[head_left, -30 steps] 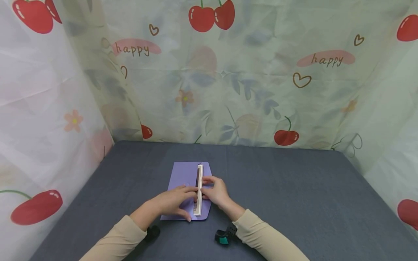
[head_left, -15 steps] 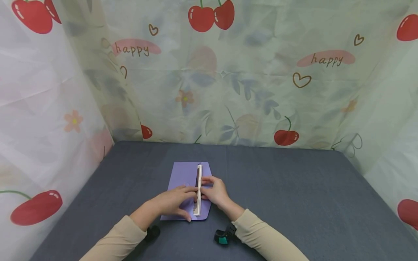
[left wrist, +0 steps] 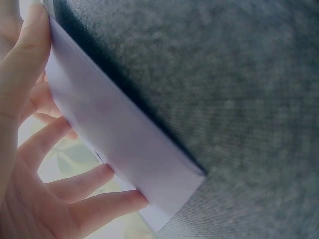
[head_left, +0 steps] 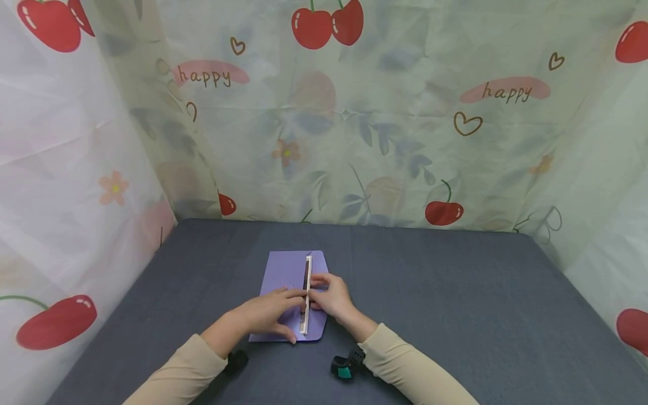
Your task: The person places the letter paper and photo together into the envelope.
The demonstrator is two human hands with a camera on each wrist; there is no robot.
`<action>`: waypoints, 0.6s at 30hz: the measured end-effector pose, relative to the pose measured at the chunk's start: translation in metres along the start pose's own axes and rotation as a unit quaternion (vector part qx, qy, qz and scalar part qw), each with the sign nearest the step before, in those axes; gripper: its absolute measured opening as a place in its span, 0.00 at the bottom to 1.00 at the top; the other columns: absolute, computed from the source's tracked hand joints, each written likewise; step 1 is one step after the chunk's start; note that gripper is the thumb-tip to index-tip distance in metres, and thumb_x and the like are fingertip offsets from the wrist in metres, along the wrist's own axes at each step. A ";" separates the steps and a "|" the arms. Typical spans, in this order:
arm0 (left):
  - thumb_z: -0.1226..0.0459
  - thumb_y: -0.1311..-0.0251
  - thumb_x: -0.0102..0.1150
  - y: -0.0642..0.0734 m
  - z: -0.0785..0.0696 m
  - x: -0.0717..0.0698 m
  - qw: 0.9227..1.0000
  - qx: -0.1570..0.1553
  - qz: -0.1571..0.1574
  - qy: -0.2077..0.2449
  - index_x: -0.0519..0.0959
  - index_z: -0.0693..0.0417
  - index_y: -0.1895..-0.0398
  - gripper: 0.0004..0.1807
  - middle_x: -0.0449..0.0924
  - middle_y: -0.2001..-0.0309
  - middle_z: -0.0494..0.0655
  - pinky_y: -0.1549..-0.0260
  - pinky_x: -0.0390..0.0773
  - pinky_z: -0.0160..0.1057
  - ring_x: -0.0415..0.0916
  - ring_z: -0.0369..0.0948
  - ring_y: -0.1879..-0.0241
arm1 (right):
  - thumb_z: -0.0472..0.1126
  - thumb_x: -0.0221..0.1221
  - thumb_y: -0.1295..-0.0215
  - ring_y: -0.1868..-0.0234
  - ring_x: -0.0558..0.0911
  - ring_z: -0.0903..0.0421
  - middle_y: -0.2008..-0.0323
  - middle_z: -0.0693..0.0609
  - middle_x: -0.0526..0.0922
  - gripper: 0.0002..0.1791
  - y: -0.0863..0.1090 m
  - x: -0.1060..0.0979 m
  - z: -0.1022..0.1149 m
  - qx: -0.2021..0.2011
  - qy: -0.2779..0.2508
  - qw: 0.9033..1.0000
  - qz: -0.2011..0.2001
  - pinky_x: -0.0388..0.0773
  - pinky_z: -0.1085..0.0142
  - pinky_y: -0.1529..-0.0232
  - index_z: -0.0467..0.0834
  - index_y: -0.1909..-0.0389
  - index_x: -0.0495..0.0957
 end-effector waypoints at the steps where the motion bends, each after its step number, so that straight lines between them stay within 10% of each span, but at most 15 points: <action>1: 0.45 0.54 0.66 0.000 0.000 0.000 1.000 0.001 -0.001 -0.001 0.73 0.49 0.51 0.29 0.66 0.35 0.51 0.42 0.71 0.52 0.66 0.54 0.38 | 0.28 0.59 0.46 0.72 0.82 0.59 0.55 0.34 0.81 0.21 0.000 0.000 0.000 0.004 -0.002 1.000 0.000 0.83 0.67 0.73 0.31 0.49 0.74; 18: 0.46 0.54 0.67 0.000 0.000 -0.001 1.000 -0.002 -0.001 -0.001 0.73 0.51 0.50 0.31 0.67 0.35 0.54 0.39 0.66 0.56 0.64 0.57 0.36 | 0.25 0.50 0.44 0.73 0.81 0.59 0.52 0.34 0.80 0.25 -0.003 0.004 0.000 0.008 -0.002 1.000 0.012 0.84 0.65 0.72 0.31 0.42 0.66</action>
Point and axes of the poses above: each hand's wrist, its own y-axis away from the middle knuckle, its own x-axis out of the palm, z = x × y, the point moved 6 cm from there along -y, towards the middle knuckle
